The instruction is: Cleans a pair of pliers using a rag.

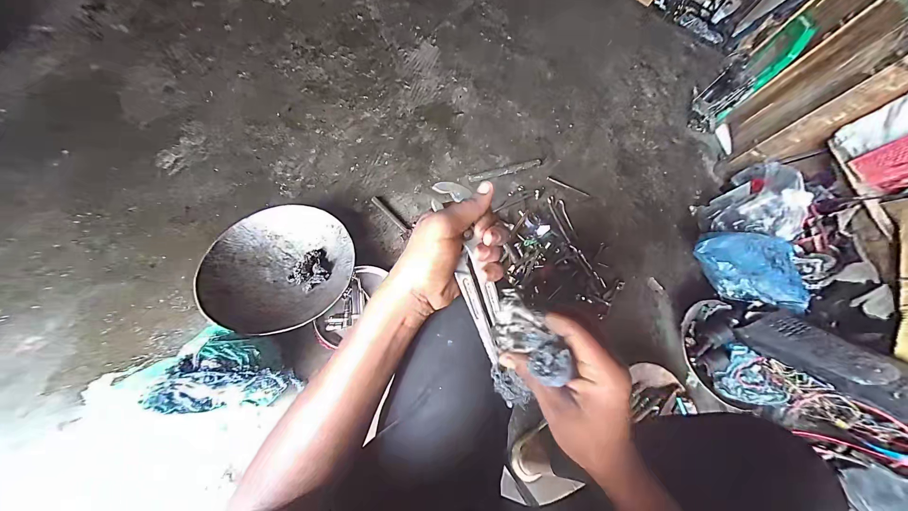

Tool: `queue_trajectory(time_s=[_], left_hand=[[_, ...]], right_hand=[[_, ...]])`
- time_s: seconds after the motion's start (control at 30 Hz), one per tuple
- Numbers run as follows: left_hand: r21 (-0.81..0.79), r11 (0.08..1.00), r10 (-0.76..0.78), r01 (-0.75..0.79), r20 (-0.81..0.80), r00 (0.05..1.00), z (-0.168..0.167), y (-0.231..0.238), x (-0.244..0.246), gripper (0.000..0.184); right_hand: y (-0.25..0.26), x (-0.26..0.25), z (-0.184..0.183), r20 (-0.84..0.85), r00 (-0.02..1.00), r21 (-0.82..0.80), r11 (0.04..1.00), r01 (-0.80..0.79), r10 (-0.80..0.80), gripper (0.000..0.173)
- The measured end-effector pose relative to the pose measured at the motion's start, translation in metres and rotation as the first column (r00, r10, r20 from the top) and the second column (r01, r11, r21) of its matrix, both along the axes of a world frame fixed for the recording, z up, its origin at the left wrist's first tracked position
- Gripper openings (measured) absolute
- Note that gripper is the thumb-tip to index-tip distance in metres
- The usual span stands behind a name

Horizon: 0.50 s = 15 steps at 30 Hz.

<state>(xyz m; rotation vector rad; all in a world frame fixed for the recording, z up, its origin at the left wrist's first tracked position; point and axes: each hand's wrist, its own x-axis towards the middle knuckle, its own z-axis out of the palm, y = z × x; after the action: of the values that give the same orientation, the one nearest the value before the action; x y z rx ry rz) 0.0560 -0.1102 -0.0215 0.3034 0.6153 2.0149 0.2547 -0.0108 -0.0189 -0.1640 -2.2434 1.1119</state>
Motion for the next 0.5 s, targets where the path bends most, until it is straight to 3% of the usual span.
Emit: queue_trajectory(time_s=[0.13, 0.27, 0.37, 0.5], left_hand=[[-0.036, 0.997, 0.074, -0.073, 0.021, 0.997, -0.006, -0.006, -0.001, 0.045], [-0.058, 0.988, 0.137, -0.14, -0.047, 0.989, -0.007, -0.01, -0.002, 0.036], [-0.022, 0.985, 0.17, -0.171, -0.038, 0.985, -0.013, -0.01, -0.008, 0.031], [-0.043, 0.96, 0.271, -0.276, -0.087, 0.959, -0.022, -0.014, -0.004, 0.034]], right_hand=[[-0.016, 0.021, -0.009, 0.117, 0.992, 0.198, 0.98, 0.014, -0.037, 0.016], [-0.021, 0.041, -0.012, 0.167, 0.986, 0.18, 0.983, -0.038, 0.007, 0.013], [-0.023, -0.009, -0.003, 0.07, 0.997, 0.254, 0.966, -0.051, 0.034, 0.006], [-0.023, -0.082, 0.012, 0.017, 1.0, 0.322, 0.946, -0.028, 0.023, 0.011]])
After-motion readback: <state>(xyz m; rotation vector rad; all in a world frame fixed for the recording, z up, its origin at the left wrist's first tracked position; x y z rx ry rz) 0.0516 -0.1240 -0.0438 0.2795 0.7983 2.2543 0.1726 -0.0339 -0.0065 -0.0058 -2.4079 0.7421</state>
